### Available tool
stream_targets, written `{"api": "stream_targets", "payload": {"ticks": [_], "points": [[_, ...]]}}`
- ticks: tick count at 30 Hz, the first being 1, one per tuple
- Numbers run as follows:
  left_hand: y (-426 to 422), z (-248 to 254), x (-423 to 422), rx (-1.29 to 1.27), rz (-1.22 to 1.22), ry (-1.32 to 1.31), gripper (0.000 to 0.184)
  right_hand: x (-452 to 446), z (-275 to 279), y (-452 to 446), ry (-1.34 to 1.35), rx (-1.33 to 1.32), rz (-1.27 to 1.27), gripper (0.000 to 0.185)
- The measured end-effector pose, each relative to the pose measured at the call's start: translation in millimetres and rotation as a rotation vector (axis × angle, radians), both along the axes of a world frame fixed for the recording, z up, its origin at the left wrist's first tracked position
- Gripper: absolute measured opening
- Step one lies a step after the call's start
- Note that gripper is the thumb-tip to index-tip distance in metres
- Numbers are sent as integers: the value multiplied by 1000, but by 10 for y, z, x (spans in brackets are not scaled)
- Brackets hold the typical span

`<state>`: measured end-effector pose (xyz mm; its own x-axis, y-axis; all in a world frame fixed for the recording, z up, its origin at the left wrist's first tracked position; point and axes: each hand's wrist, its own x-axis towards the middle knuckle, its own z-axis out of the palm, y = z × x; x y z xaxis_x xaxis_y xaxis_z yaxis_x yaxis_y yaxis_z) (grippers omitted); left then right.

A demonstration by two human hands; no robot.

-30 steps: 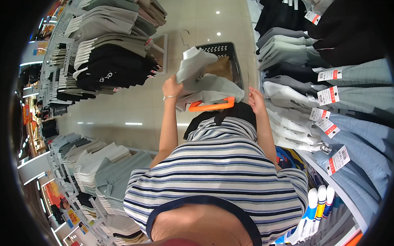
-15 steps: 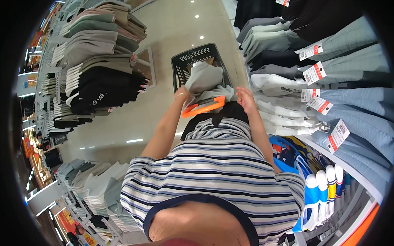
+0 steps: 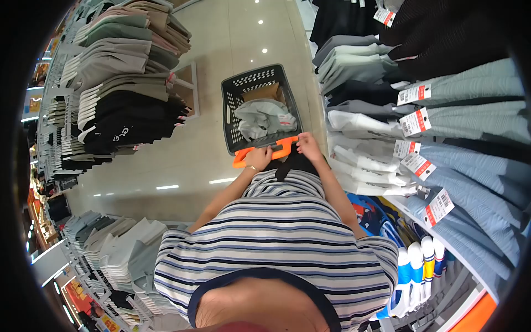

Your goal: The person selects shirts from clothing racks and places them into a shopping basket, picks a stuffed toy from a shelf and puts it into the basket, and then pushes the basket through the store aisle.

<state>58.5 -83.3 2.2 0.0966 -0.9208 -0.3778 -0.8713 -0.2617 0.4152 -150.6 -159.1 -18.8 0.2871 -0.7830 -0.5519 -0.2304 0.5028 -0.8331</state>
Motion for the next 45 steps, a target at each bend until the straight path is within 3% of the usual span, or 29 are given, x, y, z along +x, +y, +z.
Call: {"api": "stream_targets", "payload": {"ticks": [1, 3, 7, 11, 14, 22, 30, 45], "points": [[-22, -3, -20, -49, 61, -13, 39, 85, -2, -6, 88, -118, 76, 19], [-66, 50, 0, 6, 74, 22, 36, 220, 65, -25, 280, -603, 309, 19], [-155, -7, 55, -8, 84, 66, 33, 459, 294, -23, 105, -694, 803, 32], [-323, -1, 125, 30, 138, 137, 28, 613, 217, -102, 353, -821, 1073, 39], [-438, -58, 180, 6, 141, 112, 29, 731, -125, -301, 336, -764, 1068, 33], [-765, -13, 400, -7, 124, 93, 30, 934, -21, -560, 304, -795, 909, 22], [-1099, -25, 665, -32, 126, 57, 22, 1131, -124, -776, 208, -969, 764, 23], [-2212, 3, 1284, 1, 65, -51, 27, 1802, -160, -1581, 369, -968, 529, 28]]}}
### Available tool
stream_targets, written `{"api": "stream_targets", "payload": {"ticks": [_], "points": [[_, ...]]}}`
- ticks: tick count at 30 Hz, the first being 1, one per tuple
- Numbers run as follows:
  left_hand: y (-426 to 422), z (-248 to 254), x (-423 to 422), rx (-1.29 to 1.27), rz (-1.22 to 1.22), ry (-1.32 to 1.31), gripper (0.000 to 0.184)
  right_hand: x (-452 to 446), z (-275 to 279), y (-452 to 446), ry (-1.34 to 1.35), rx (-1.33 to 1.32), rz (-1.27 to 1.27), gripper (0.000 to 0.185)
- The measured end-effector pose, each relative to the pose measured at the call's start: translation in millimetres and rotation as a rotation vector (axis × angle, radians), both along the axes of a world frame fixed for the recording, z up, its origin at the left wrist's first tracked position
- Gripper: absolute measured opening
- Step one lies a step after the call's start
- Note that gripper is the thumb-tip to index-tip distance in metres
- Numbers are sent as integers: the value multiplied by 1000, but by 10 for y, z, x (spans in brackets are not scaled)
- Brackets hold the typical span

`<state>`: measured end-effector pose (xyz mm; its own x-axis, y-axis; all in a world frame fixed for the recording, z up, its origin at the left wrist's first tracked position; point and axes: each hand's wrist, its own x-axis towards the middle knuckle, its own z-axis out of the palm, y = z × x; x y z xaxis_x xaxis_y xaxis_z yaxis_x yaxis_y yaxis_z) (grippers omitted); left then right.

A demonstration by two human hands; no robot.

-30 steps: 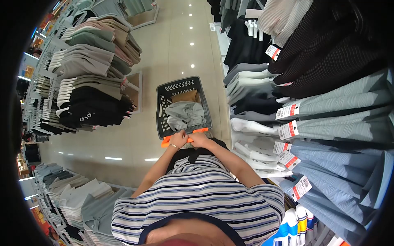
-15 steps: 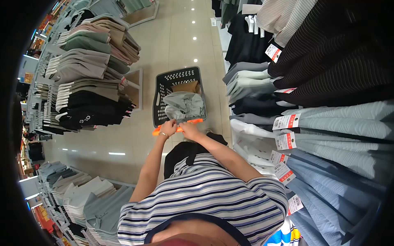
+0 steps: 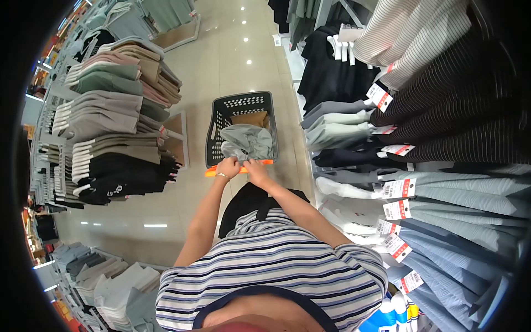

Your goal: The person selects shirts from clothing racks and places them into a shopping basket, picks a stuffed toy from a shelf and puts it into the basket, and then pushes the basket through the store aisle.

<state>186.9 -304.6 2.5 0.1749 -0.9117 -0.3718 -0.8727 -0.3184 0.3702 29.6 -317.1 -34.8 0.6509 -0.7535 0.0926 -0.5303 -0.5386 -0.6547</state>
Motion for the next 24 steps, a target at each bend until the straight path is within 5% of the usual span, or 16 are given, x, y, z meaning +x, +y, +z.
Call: {"api": "stream_targets", "payload": {"ticks": [8, 13, 17, 24], "points": [[-715, -17, 275, 1, -54, -8, 30, 277, 157, -528, 144, -56, -159, 34], [-1028, -36, 384, 9, -82, 25, 29, 120, 42, -564, 40, 112, -253, 63], [-1222, -3, 428, -1, -82, 50, 29, -294, -168, -656, 294, 332, -401, 60], [-1558, 64, 477, -19, -85, 46, 29, -1002, -81, -1009, 318, 380, -703, 55]]}}
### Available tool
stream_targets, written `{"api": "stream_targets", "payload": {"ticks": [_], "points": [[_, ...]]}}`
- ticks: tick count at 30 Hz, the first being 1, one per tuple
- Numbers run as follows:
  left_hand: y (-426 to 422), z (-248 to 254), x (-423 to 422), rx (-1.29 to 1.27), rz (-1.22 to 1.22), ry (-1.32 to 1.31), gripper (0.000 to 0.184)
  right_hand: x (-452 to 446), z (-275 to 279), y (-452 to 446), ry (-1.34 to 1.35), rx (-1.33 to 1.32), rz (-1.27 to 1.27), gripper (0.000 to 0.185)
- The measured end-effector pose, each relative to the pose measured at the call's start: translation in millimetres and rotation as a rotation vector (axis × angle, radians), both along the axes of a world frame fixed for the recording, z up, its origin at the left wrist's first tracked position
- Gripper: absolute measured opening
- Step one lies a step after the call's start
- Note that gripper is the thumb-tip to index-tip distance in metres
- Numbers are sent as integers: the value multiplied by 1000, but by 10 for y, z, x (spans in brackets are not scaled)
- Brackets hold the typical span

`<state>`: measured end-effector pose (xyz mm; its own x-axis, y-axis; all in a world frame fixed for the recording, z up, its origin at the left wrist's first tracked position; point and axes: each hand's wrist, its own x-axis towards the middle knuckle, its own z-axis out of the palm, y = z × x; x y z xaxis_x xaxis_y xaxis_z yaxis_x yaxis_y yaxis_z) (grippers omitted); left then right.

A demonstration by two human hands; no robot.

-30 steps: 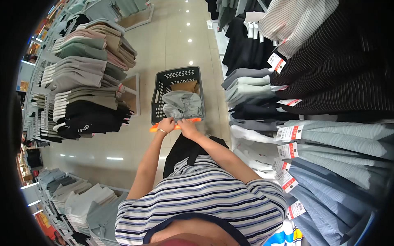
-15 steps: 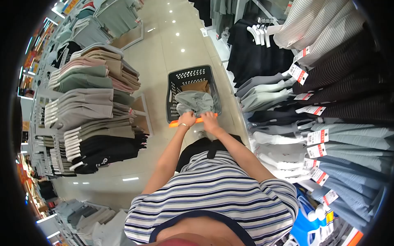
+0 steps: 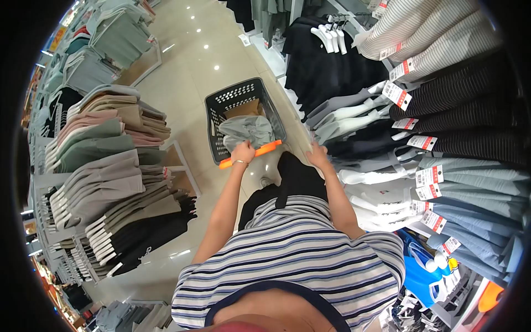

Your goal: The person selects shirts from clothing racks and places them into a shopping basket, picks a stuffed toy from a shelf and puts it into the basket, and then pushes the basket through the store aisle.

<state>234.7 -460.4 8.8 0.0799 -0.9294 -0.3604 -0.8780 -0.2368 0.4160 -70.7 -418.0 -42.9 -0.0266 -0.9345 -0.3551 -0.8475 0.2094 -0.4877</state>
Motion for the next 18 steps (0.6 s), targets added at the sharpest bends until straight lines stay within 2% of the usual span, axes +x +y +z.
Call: {"api": "stream_targets", "payload": {"ticks": [2, 6, 10, 14, 18], "points": [[-111, -3, 15, -11, -9, -5, 28, -152, -129, -211, -64, -50, -70, 55], [-299, 1, 39, -30, -12, -18, 27, -253, 57, -801, -240, -228, -234, 55], [-597, -33, 64, -41, -28, -38, 27, -496, 2, -1637, -178, -579, -232, 57], [-903, -120, 94, -74, -34, -66, 27, -668, 181, -2326, -31, -592, -415, 61], [-1171, -196, 169, -76, -29, -82, 26, -807, 189, -2756, -23, -451, -507, 60]]}}
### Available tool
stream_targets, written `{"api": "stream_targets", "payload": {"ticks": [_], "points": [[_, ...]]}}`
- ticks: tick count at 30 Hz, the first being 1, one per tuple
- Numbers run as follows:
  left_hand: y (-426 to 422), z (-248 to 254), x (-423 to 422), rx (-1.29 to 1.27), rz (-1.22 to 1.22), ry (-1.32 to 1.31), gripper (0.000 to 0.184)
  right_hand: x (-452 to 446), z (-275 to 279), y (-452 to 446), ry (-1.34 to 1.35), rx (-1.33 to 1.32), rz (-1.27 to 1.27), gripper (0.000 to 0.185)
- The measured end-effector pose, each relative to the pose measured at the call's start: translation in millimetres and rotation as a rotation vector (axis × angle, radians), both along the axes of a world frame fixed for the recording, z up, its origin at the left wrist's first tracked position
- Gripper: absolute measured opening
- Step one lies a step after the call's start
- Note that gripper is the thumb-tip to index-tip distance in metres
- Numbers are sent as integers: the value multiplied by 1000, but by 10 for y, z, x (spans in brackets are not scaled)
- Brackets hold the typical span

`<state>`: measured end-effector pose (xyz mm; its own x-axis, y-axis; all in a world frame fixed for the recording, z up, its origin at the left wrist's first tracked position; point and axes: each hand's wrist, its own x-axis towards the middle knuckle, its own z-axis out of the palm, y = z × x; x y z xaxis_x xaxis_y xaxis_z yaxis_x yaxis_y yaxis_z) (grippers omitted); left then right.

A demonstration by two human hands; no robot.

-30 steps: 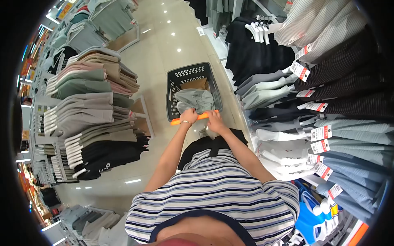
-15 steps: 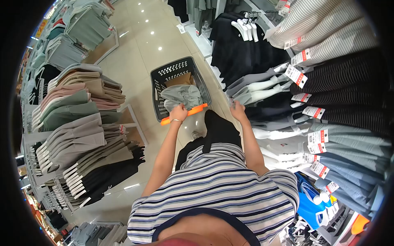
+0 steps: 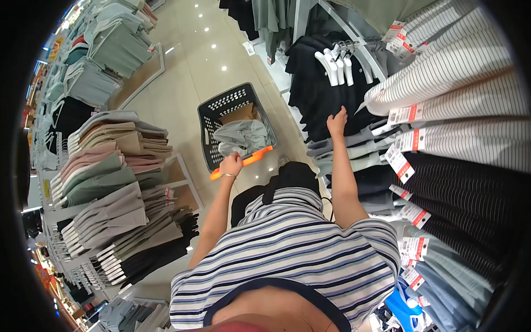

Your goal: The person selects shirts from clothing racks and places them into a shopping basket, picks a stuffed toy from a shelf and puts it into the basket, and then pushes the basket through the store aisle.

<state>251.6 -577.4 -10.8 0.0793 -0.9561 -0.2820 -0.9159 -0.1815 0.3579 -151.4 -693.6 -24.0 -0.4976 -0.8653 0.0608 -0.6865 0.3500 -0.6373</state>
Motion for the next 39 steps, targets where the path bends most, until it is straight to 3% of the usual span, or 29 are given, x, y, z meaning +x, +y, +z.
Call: {"api": "stream_targets", "payload": {"ticks": [6, 8, 9, 12, 14, 20, 24, 26, 28, 30, 31, 32, 34, 36, 38, 39], "points": [[-280, 26, 57, -35, 22, -11, 24, 81, 14, -229, 14, 104, 27, 74], [-335, 35, 66, -22, 23, 4, 24, 218, 36, -288, -168, 132, -17, 71], [-346, 39, 84, -18, 22, 9, 24, 265, -50, -306, -228, 41, -56, 59], [-337, -32, 91, -58, 44, -7, 23, 346, 125, -281, -775, 91, -49, 40], [-334, -40, 91, -62, 37, 10, 23, 478, 414, -172, -935, -19, -43, 23], [-333, 6, 108, -7, 2, 35, 26, 725, 1202, 83, -820, -101, -84, 20], [-370, 0, 50, -22, 187, 169, 32, 997, 1443, 192, -717, -150, 87, 23], [-478, -35, -119, -87, 194, 513, 44, 1224, 1488, 239, -576, -184, 207, 29], [-624, 283, -422, 97, 133, 1081, 53, 1487, 1414, 296, -280, -198, 335, 36], [-692, 729, -757, 215, 236, 1394, 52, 1869, 1643, 439, -229, 19, 491, 40], [-672, 1035, -868, 36, 268, 1189, 56, 2028, 1596, 509, -293, 79, 627, 41], [-691, 917, -901, -112, 355, 1104, 51, 2147, 1549, 581, -356, 141, 762, 41], [-748, 1068, -644, -80, 561, 1349, 40, 2233, 1675, 713, -295, -3, 917, 42], [-739, 1348, -413, -117, 728, 1526, 26, 2180, 1716, 830, -175, 92, 1125, 61], [-789, 1103, -123, -161, 736, 1612, 26, 2162, 1702, 943, -177, 32, 1239, 79], [-811, 1167, -73, -171, 738, 1647, 27, 2166, 1689, 982, -130, 161, 1219, 93]]}}
